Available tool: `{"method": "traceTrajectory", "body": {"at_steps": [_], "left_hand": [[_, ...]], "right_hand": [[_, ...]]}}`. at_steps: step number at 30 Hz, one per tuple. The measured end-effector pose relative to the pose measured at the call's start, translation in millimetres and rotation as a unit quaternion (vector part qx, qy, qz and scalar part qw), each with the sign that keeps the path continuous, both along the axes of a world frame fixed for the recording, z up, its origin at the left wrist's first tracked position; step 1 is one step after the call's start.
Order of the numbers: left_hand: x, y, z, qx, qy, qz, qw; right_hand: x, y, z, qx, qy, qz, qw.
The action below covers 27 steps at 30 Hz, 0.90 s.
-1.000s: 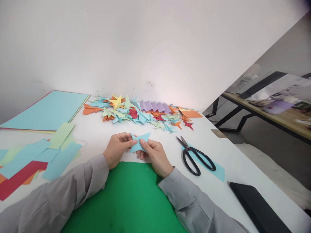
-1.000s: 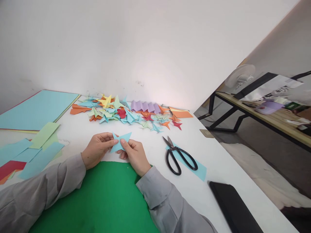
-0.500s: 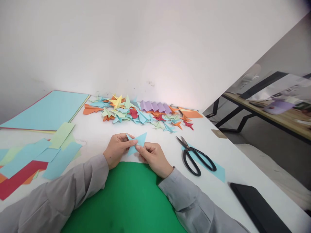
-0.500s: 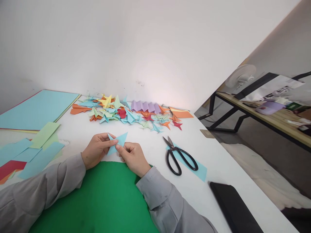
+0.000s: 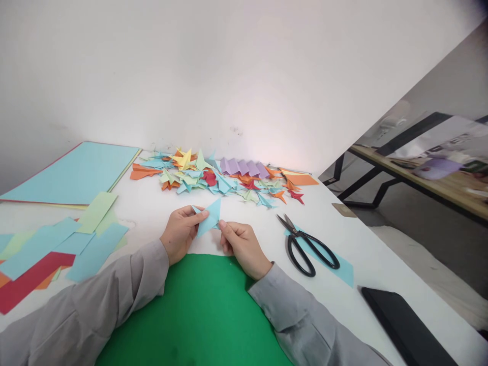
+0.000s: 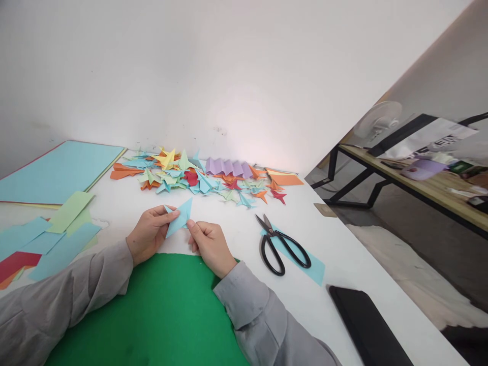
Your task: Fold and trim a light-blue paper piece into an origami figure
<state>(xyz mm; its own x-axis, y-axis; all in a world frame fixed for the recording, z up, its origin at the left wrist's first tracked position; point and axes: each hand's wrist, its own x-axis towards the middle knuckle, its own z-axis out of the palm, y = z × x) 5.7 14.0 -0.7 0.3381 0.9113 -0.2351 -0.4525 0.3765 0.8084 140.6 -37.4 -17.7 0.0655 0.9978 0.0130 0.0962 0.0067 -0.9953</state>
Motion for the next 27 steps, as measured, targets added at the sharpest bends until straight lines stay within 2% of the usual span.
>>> {"method": "traceTrajectory", "body": {"at_steps": [9,14,17,20,23,27], "left_hand": [[0.7,2.7,0.7,-0.029,-0.017,0.022,0.999],[0.2,2.5,2.1,-0.044,-0.014,0.030,0.998],[-0.8,1.9,1.8,-0.035,-0.014,0.017,0.999],[-1.9,0.8,1.2,-0.008,0.003,-0.023,1.000],[-2.3,-1.0,0.6,0.029,0.033,-0.062,0.997],[-1.8,-2.9,-0.4,0.058,0.052,-0.082,0.994]], "right_hand": [[1.6,-2.1,2.7,0.018,-0.020,-0.015,1.000],[2.4,0.1,0.0,0.026,0.037,-0.036,0.998],[2.7,1.9,-0.9,0.004,0.080,-0.059,0.995],[1.9,2.0,0.6,-0.017,0.099,-0.074,0.992],[0.3,0.7,3.5,-0.016,0.073,-0.029,0.997],[-1.1,-0.5,5.2,-0.020,0.034,0.026,0.999]]}}
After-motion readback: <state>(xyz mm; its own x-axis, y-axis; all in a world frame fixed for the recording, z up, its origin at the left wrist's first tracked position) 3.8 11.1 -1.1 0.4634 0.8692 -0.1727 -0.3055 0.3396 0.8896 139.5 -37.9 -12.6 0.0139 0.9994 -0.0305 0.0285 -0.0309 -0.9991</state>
